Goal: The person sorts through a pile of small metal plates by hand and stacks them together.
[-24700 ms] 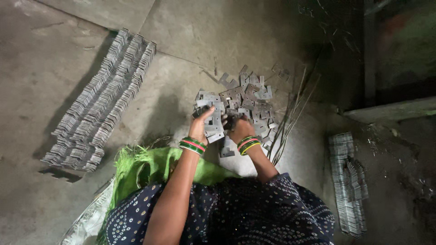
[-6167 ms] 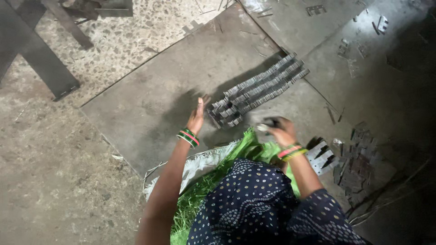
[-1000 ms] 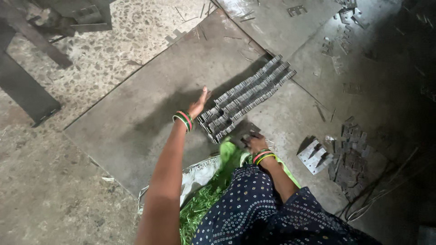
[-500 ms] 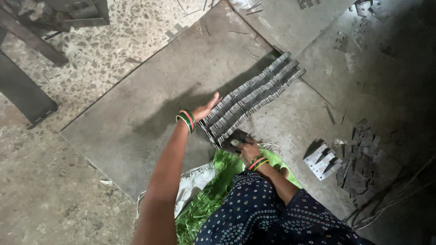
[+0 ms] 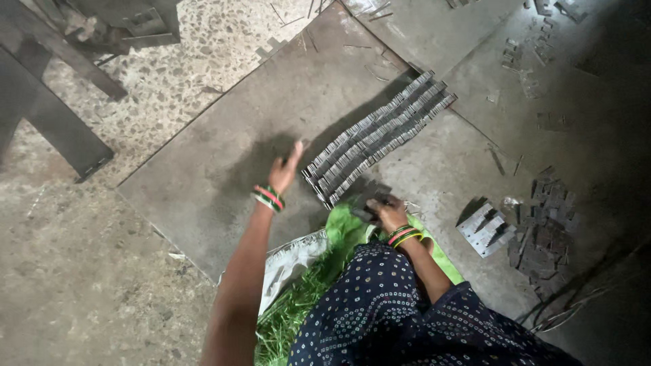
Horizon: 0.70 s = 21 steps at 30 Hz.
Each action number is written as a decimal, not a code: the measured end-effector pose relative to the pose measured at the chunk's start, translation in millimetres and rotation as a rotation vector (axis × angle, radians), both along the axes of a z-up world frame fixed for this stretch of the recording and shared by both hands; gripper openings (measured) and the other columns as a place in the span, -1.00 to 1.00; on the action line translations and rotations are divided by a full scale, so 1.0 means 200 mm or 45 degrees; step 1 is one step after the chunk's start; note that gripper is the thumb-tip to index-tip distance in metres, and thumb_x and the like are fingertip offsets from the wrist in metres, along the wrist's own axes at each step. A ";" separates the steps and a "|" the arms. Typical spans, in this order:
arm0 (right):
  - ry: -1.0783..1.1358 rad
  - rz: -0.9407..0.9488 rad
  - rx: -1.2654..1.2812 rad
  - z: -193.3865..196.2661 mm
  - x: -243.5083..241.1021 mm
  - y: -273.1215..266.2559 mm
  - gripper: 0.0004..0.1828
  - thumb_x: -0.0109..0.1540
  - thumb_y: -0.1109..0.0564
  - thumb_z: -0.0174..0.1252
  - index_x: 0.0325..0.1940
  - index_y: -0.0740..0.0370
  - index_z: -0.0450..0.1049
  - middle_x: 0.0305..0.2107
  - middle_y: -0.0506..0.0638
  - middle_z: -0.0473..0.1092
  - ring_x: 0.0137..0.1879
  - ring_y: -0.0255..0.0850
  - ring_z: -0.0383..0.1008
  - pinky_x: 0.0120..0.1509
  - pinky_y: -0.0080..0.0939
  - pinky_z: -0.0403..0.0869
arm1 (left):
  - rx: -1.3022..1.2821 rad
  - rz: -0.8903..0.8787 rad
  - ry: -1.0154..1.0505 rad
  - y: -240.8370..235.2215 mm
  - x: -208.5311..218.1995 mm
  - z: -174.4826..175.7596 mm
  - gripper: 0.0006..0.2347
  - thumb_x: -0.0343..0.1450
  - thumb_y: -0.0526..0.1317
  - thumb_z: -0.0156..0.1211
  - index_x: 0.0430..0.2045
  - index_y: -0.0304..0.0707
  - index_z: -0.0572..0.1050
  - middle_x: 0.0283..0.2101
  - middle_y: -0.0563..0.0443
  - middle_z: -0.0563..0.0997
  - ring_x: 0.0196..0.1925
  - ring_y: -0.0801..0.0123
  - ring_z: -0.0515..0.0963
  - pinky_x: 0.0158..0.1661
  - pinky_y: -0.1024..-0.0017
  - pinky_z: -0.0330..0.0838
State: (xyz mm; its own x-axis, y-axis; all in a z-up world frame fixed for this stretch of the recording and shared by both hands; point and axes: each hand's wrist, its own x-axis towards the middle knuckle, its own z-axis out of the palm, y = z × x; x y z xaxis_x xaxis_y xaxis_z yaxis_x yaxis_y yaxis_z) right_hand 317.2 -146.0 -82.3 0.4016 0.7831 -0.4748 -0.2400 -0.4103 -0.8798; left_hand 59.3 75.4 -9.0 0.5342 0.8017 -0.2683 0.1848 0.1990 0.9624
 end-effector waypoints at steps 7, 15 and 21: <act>-0.352 -0.014 0.340 0.27 -0.07 0.03 -0.67 0.11 0.40 0.16 -0.04 0.36 0.45 -0.20 0.03 0.55 -0.09 -0.25 0.58 0.00 -0.27 0.55 | 0.807 0.421 0.067 -0.39 -0.12 0.26 -0.66 0.33 -0.13 0.49 -0.07 -0.26 0.64 -0.01 -0.16 0.70 0.06 0.18 0.69 0.07 0.29 0.52; -0.345 -0.076 0.250 0.15 0.00 -0.03 -0.73 0.11 0.39 0.24 -0.10 0.41 0.46 -0.26 0.09 0.56 -0.16 -0.22 0.60 -0.06 -0.23 0.58 | 1.136 0.527 0.186 -0.44 -0.08 0.20 -0.76 0.34 -0.27 0.45 -0.15 -0.27 0.63 -0.15 -0.17 0.68 -0.14 0.02 0.69 -0.10 0.24 0.58; -0.431 -0.046 0.179 0.18 -0.01 -0.03 -0.73 0.12 0.35 0.30 -0.11 0.43 0.48 -0.26 0.10 0.57 -0.16 -0.20 0.60 -0.07 -0.21 0.58 | 1.144 0.507 0.278 -0.44 -0.06 0.22 -0.75 0.37 -0.25 0.42 -0.11 -0.29 0.63 -0.09 -0.21 0.64 -0.10 -0.04 0.65 -0.07 0.20 0.55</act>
